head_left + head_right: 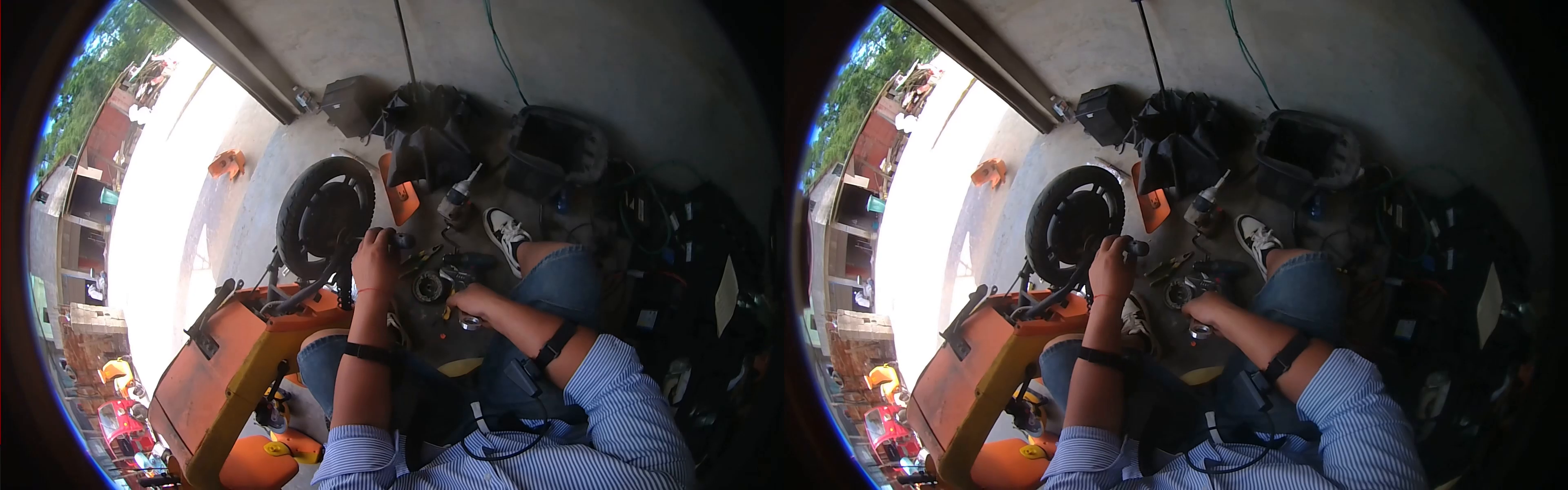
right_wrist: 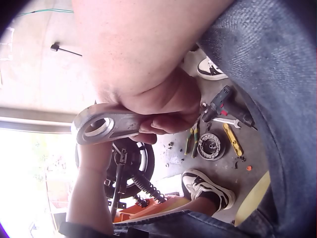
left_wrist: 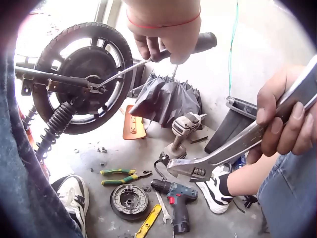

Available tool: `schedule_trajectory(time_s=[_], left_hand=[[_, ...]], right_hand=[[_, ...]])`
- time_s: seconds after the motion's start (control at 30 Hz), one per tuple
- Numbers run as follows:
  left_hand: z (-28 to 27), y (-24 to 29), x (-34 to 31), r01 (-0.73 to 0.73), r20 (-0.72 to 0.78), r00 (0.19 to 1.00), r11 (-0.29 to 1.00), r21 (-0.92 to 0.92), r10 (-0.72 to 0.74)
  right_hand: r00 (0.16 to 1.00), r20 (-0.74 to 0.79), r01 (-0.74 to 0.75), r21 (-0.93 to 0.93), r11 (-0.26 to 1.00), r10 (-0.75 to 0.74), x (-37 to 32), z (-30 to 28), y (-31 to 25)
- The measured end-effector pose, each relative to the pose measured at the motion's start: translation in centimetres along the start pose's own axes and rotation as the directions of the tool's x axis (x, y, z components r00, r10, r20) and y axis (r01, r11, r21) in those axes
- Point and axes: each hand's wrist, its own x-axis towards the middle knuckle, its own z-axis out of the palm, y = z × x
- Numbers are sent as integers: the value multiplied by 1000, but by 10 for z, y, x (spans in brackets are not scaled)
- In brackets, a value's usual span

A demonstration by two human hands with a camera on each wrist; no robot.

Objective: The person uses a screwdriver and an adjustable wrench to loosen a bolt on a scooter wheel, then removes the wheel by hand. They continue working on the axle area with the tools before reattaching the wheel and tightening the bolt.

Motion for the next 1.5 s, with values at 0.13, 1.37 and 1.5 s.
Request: schedule_trajectory(time_s=[0.13, 1.37, 1.5], left_hand=[[6, -5, -2, -15, -18, 1000, 1000, -11, 14], [7, 14, -8, -45, 126, 991, 996, -71, 54], [9, 12, -9, -82, 49, 995, 994, -77, 86]], right_hand=[[999, 28, 21, 69, 997, -23, 0, -5, 1], [999, 33, -9, -42, 999, 10, 6, -1, 4], [999, 27, -19, -22, 1000, 19, 2, -1, 1]])
